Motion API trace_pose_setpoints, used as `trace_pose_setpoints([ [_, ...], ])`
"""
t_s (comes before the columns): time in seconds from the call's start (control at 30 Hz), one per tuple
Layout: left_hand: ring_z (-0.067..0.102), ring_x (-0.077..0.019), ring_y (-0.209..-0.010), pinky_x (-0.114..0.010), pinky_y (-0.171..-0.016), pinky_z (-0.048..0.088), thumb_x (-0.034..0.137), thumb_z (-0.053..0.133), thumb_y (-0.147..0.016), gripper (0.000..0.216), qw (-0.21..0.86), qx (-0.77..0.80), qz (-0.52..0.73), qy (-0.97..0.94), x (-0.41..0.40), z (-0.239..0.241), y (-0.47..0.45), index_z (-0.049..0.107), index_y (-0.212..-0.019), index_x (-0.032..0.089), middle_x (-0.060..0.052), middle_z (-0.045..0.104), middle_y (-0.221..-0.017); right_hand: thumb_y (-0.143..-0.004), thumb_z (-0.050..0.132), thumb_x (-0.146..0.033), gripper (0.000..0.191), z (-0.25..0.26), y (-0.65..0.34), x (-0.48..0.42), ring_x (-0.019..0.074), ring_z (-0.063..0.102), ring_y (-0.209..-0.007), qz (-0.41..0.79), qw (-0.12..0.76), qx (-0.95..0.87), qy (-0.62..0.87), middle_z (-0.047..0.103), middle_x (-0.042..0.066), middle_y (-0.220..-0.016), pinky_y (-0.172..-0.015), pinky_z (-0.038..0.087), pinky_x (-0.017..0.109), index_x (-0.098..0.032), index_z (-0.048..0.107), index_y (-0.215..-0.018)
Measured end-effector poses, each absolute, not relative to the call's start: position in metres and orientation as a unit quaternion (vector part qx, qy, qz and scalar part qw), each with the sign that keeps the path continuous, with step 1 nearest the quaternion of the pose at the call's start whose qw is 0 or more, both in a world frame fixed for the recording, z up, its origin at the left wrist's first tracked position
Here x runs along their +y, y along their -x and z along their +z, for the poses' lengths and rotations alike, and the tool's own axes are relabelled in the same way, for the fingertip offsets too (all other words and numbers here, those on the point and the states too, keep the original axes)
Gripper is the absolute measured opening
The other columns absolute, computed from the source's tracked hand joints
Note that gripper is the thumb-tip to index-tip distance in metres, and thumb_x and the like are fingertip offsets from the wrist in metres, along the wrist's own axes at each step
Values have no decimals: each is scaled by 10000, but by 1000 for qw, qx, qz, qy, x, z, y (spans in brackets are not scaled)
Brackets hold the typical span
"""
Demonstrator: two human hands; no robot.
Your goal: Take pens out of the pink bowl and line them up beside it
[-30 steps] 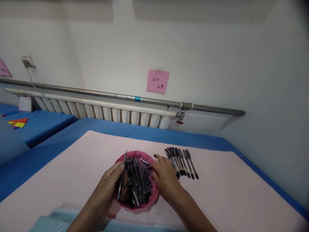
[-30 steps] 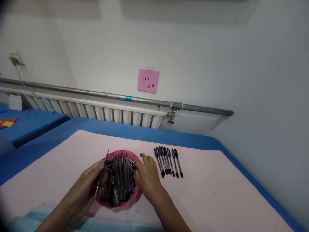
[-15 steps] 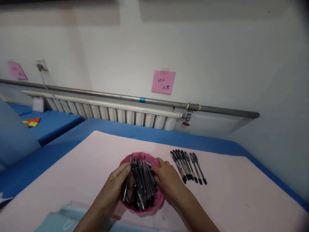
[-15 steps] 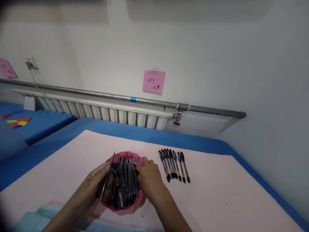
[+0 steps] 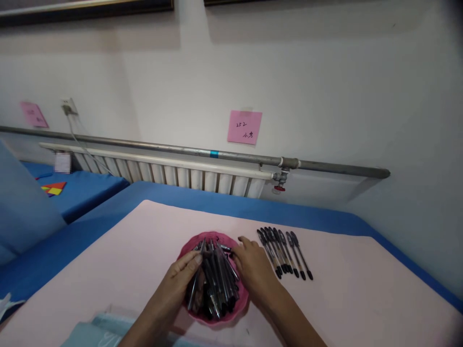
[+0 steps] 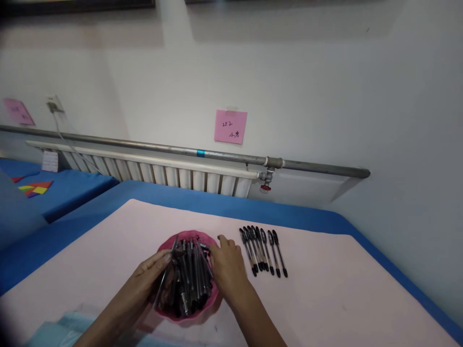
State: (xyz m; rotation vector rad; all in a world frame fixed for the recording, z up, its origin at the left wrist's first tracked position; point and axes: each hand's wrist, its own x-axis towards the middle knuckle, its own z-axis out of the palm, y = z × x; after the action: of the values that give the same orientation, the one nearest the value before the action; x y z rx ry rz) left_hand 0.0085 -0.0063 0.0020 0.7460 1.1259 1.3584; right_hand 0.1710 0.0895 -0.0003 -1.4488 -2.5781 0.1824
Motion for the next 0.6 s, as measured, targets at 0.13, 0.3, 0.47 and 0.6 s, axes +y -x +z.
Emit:
trace_pose_setpoints([
  [0.13, 388, -80, -368, -213, -406, 302, 477, 591, -739, 423, 597, 483, 551, -327, -8, 1, -12, 622, -1000, 146, 46, 477, -442, -890, 382, -184, 290, 3, -173, 95, 236, 476, -1090, 68, 177, -848, 494, 541, 102, -1229, -904, 329, 341, -188, 661, -968],
  [0.3, 399, -78, -386, -209, -409, 310, 476, 578, -750, 389, 598, 492, 535, -338, -8, 1, -11, 613, -948, 143, 39, 491, -467, -821, 451, -131, 276, 5, -176, 93, 243, 465, -1096, 78, 161, -852, 492, 556, 87, -1215, -920, 316, 340, -200, 678, -963],
  [0.47, 391, -73, -398, -211, -428, 321, 463, 570, -761, 386, 600, 492, 534, -336, -7, -1, -10, 596, -983, 149, 53, 468, -476, -741, 501, -95, 412, -2, -174, 90, 272, 444, -1093, 66, 105, -874, 470, 515, 84, -1264, -882, 320, 375, -268, 633, -1092],
  [0.6, 403, -72, -429, -203, -436, 315, 455, 568, -767, 348, 583, 495, 543, -348, -7, -1, -12, 602, -924, 145, 44, 477, -503, -742, 491, -96, 323, -7, -173, 91, 273, 454, -1072, 98, 119, -874, 461, 541, 93, -1215, -879, 330, 382, -238, 682, -961],
])
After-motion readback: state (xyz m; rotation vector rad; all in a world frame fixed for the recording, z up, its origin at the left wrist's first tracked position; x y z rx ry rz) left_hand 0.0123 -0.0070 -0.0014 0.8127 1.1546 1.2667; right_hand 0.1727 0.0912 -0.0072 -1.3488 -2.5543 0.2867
